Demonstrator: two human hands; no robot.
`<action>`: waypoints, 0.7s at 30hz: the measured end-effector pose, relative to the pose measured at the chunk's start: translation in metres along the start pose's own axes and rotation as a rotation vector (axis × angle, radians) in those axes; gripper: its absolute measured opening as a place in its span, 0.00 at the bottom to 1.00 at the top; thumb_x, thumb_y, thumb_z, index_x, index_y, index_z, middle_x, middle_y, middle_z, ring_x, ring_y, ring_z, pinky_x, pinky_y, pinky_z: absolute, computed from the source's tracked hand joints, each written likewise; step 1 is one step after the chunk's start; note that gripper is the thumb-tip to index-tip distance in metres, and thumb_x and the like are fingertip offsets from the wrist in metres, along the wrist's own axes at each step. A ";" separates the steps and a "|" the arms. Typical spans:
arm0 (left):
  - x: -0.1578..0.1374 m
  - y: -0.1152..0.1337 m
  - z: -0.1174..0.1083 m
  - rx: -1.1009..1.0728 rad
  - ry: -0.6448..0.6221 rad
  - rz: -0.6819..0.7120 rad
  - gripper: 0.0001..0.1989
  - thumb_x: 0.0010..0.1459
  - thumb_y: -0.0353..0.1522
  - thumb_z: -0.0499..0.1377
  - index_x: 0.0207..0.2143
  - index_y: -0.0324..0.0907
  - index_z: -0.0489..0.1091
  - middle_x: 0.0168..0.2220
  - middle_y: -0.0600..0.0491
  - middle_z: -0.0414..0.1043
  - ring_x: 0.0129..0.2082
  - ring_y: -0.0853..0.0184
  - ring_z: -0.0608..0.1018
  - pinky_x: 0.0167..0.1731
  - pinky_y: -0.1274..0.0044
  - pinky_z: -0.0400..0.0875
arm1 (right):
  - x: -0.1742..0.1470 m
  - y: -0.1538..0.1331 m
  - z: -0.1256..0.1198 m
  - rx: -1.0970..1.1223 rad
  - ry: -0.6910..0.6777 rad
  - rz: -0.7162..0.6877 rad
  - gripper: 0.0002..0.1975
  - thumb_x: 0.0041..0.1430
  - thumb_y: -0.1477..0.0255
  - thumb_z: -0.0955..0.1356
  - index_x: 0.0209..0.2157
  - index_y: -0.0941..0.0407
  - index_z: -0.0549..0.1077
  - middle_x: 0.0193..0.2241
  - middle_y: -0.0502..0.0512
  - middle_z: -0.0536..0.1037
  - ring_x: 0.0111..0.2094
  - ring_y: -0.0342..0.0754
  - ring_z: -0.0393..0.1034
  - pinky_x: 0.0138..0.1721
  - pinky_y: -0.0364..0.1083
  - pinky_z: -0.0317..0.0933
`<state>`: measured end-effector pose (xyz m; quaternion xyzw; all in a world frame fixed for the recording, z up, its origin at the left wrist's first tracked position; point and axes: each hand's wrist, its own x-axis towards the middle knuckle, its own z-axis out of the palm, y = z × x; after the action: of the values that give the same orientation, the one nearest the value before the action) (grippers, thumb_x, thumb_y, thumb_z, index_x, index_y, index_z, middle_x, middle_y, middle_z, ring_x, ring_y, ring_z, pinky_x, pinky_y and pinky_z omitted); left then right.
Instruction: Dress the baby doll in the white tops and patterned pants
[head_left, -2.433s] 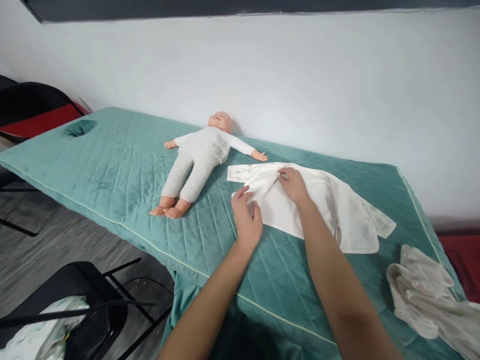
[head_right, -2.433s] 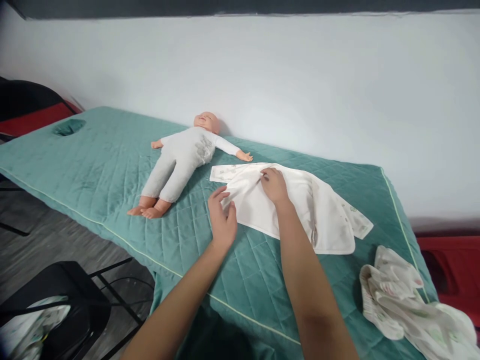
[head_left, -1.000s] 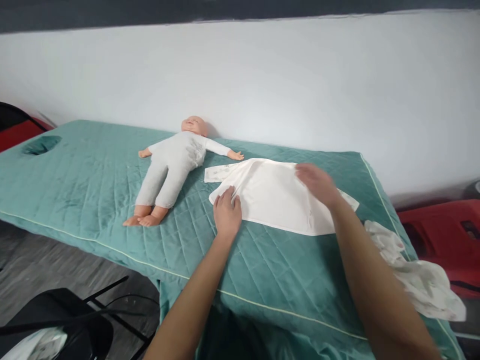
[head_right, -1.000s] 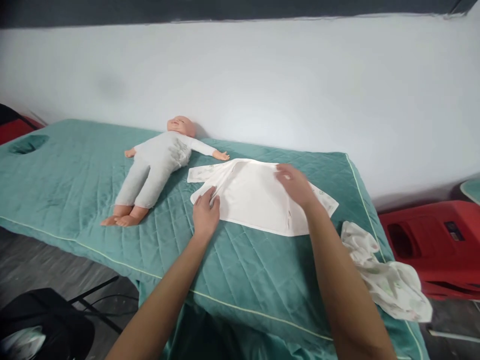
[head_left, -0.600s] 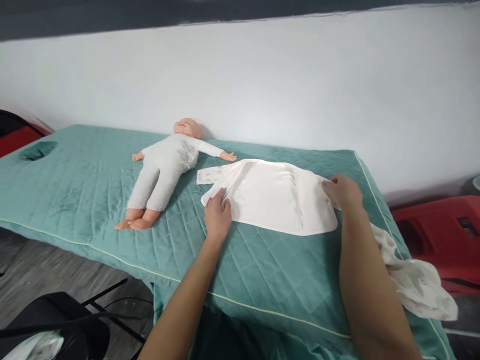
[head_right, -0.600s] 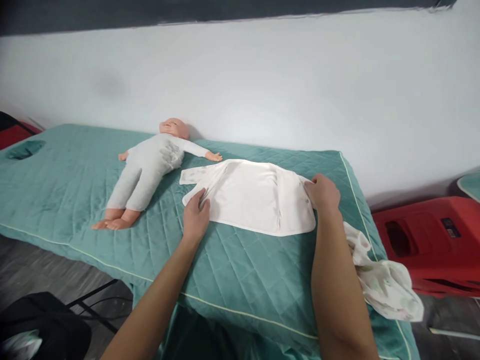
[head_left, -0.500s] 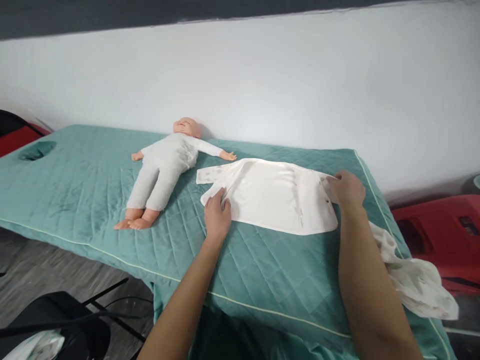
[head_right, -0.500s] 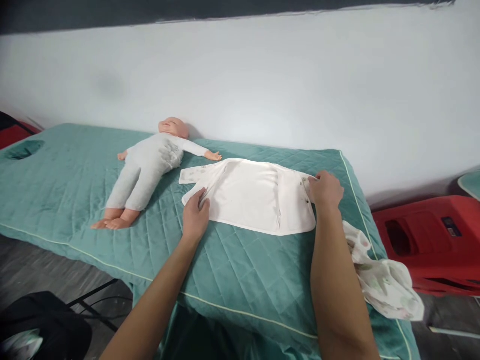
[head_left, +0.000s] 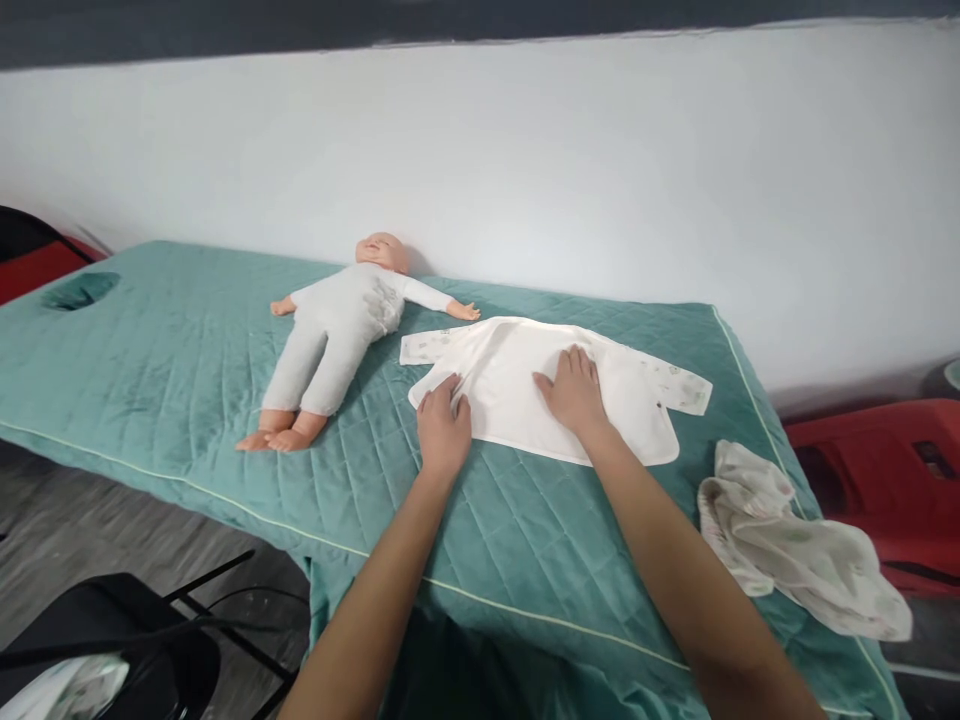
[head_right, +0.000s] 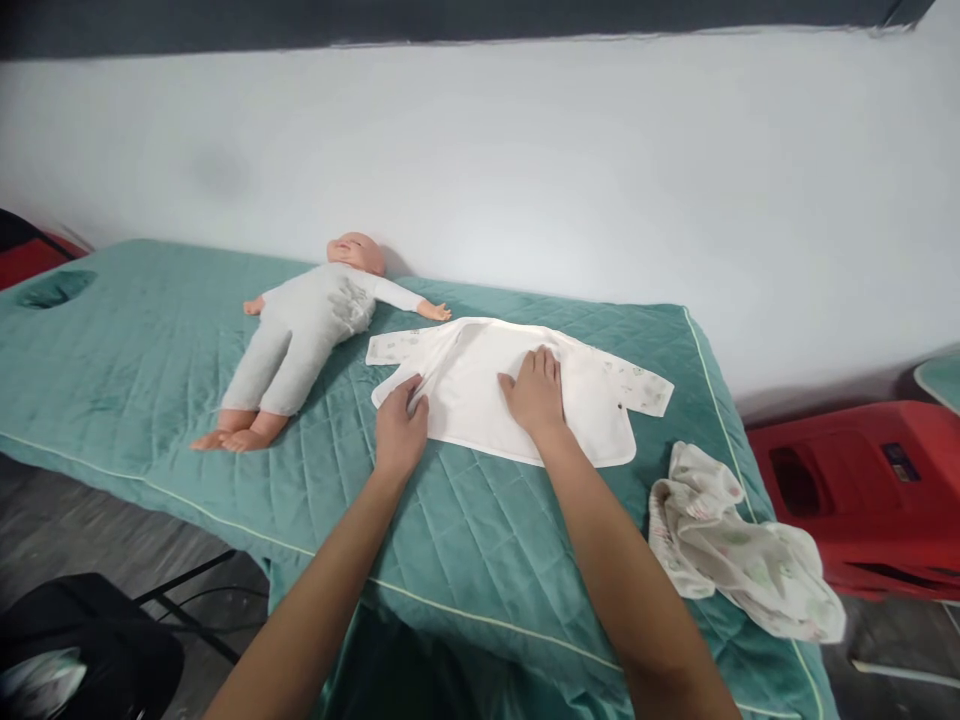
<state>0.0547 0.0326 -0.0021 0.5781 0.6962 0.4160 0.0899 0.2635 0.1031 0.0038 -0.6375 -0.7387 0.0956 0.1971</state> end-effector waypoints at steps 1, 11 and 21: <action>0.000 0.000 0.000 0.002 0.000 0.006 0.19 0.62 0.30 0.52 0.54 0.39 0.71 0.56 0.44 0.75 0.59 0.57 0.74 0.65 0.59 0.64 | 0.004 0.002 0.002 -0.033 -0.002 0.044 0.37 0.68 0.59 0.59 0.64 0.78 0.55 0.68 0.84 0.50 0.71 0.70 0.41 0.69 0.64 0.40; -0.008 0.002 -0.002 0.012 0.061 0.157 0.18 0.64 0.29 0.50 0.53 0.38 0.70 0.58 0.43 0.73 0.61 0.59 0.73 0.63 0.61 0.67 | 0.013 0.006 0.001 -0.036 0.181 0.171 0.40 0.65 0.61 0.61 0.68 0.73 0.48 0.66 0.81 0.53 0.69 0.71 0.43 0.67 0.65 0.43; -0.002 0.048 0.039 0.161 -0.348 0.423 0.21 0.67 0.29 0.49 0.60 0.34 0.66 0.67 0.38 0.61 0.69 0.56 0.62 0.68 0.61 0.59 | 0.015 0.013 0.002 -0.028 0.339 0.154 0.38 0.59 0.65 0.67 0.66 0.64 0.52 0.64 0.75 0.54 0.62 0.67 0.55 0.63 0.63 0.52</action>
<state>0.1139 0.0487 0.0054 0.7787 0.5648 0.2633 0.0730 0.2723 0.1201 -0.0006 -0.7019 -0.6451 -0.0088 0.3019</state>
